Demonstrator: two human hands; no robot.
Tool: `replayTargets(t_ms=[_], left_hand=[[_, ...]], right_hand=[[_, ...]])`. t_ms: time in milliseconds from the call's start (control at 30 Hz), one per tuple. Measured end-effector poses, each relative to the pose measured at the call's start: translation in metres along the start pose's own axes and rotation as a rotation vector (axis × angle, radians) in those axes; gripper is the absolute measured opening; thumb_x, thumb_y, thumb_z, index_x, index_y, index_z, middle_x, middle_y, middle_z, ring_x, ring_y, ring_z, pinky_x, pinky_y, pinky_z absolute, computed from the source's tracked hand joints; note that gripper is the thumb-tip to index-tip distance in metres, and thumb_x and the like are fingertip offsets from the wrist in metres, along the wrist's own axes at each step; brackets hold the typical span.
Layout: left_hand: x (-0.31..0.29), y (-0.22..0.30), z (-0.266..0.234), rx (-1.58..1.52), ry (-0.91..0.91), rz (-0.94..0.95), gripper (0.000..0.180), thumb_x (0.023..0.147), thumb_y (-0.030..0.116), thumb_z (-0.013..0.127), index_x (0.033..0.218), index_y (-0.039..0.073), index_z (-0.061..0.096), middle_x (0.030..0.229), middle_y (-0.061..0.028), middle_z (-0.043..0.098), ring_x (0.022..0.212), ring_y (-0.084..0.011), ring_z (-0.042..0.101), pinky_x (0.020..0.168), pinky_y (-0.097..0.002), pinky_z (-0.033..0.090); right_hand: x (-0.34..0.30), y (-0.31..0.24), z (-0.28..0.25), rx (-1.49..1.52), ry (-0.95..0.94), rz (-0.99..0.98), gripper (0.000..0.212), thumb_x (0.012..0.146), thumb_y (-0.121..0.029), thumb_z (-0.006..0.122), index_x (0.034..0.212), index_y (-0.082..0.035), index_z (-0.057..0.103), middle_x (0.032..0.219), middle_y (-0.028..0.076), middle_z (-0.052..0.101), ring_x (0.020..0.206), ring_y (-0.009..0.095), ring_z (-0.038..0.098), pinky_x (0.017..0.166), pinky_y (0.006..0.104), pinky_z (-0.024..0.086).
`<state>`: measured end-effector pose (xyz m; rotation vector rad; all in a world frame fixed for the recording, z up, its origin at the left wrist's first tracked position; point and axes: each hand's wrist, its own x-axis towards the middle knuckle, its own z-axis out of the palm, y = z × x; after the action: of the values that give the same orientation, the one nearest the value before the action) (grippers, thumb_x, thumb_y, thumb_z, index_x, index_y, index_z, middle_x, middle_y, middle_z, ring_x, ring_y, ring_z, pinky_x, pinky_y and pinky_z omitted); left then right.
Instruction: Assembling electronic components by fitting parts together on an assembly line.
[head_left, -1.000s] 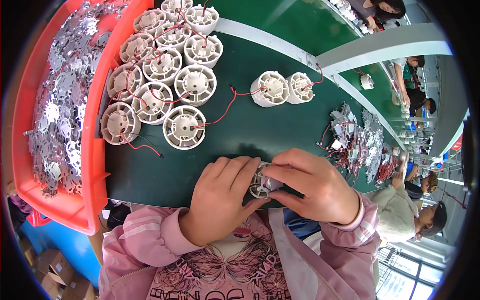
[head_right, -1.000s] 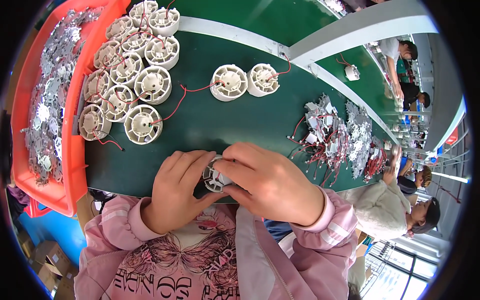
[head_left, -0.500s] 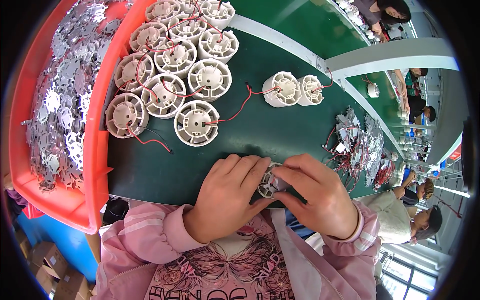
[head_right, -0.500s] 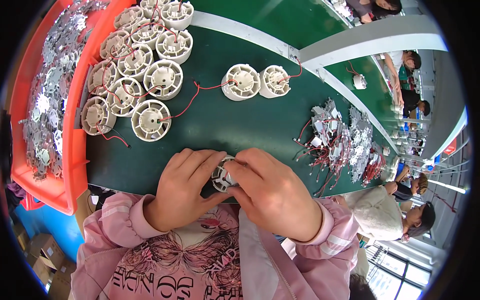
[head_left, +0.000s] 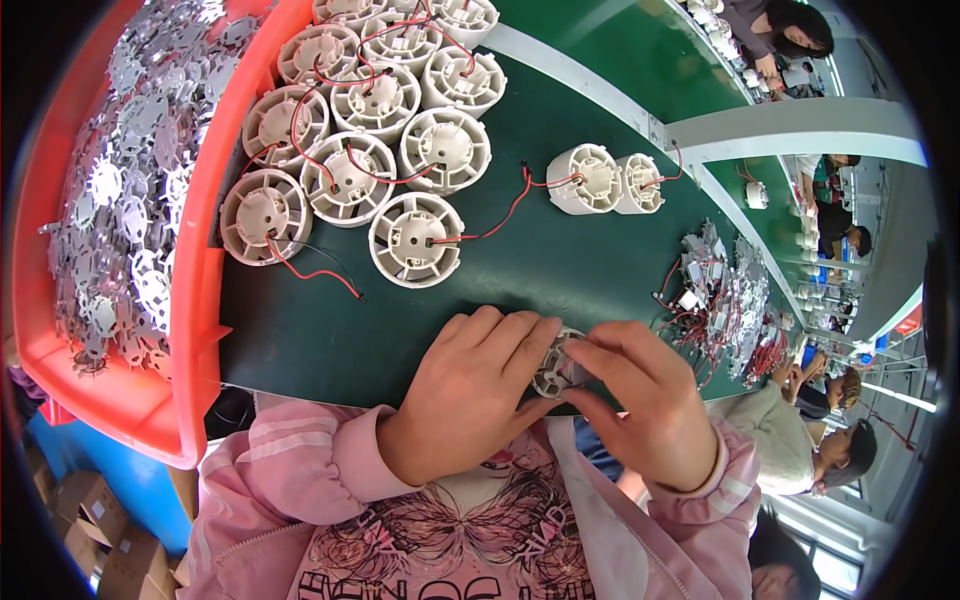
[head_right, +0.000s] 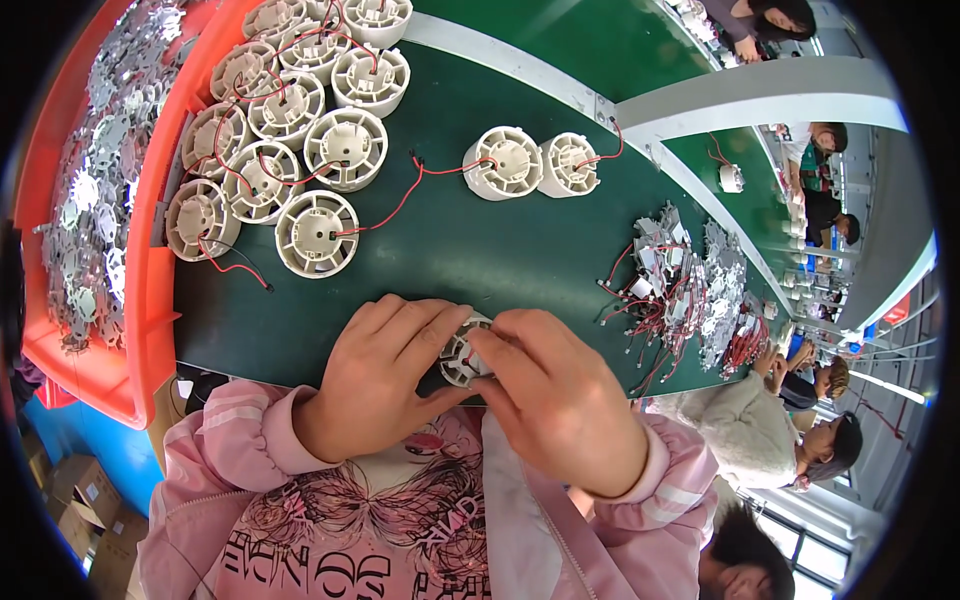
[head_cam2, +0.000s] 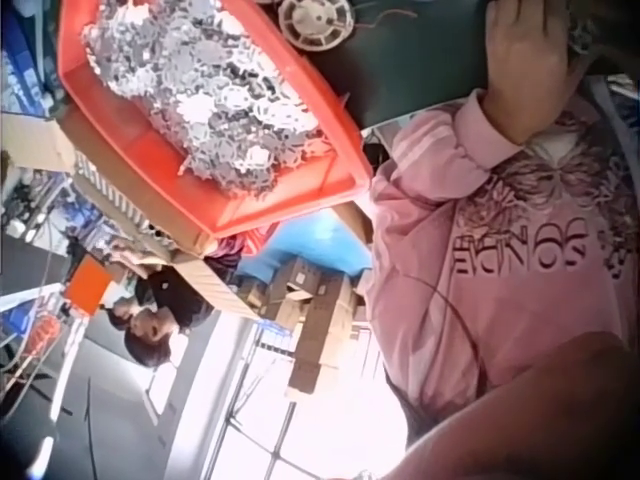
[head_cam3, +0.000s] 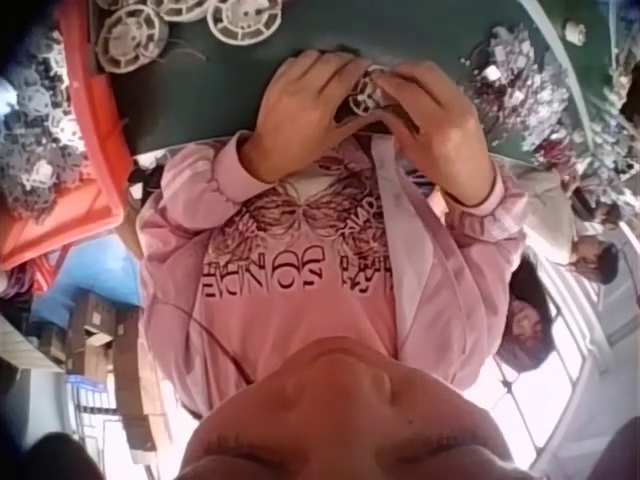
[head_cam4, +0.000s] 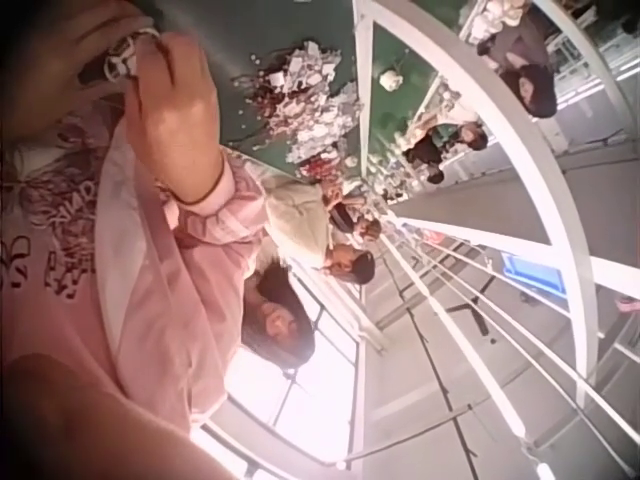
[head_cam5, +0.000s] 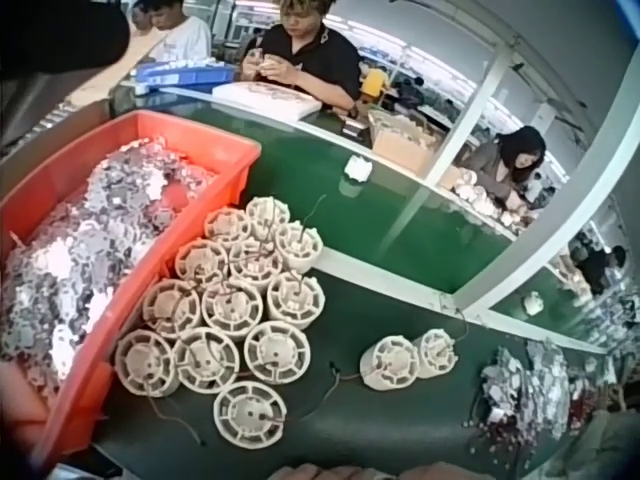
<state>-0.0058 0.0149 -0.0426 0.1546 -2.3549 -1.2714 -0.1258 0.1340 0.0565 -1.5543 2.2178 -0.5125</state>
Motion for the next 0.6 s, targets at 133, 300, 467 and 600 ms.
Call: replayTargets(t_ms=[133, 300, 467, 600], left_hand=[[-0.0001, -0.0006, 0.0013, -0.002, 0.006, 0.004, 0.063, 0.057, 0.019, 0.081, 0.112, -0.001, 0.058, 0.104, -0.0121, 0.060, 0.086, -0.0279, 0.056, 0.074, -0.0372, 0.045], [-0.0003, -0.0007, 0.0007, -0.001, 0.001, 0.006, 0.063, 0.057, 0.019, 0.081, 0.112, -0.002, 0.057, 0.104, -0.0121, 0.060, 0.086, -0.0281, 0.056, 0.074, -0.0372, 0.045], [-0.0008, -0.0015, 0.0012, -0.009, -0.001, 0.008, 0.064, 0.057, 0.020, 0.081, 0.112, -0.002, 0.057, 0.104, -0.0120, 0.059, 0.086, -0.0281, 0.056, 0.074, -0.0375, 0.045], [-0.0004, -0.0017, 0.0012, -0.001, 0.004, 0.009, 0.065, 0.057, 0.020, 0.081, 0.112, -0.002, 0.057, 0.105, -0.0121, 0.059, 0.086, -0.0282, 0.056, 0.074, -0.0375, 0.044]], right_hand=[[-0.0012, 0.0015, -0.0003, 0.017, -0.006, -0.009, 0.046, 0.060, 0.006, 0.078, 0.103, 0.002, 0.063, 0.098, 0.014, 0.059, 0.077, 0.025, 0.062, 0.065, 0.0314, 0.052], [-0.0030, -0.0012, 0.0024, 0.049, 0.027, 0.092, 0.045, 0.060, 0.005, 0.078, 0.102, 0.001, 0.064, 0.098, 0.014, 0.060, 0.076, 0.023, 0.062, 0.065, 0.0304, 0.052], [0.0008, 0.0008, 0.0013, 0.047, 0.004, 0.000, 0.044, 0.059, 0.005, 0.079, 0.101, 0.002, 0.065, 0.097, 0.013, 0.061, 0.076, 0.022, 0.063, 0.065, 0.0295, 0.053], [0.0010, 0.0015, 0.0017, 0.040, 0.006, 0.001, 0.044, 0.059, 0.005, 0.079, 0.100, 0.002, 0.065, 0.098, 0.013, 0.061, 0.076, 0.022, 0.062, 0.065, 0.0292, 0.053]])
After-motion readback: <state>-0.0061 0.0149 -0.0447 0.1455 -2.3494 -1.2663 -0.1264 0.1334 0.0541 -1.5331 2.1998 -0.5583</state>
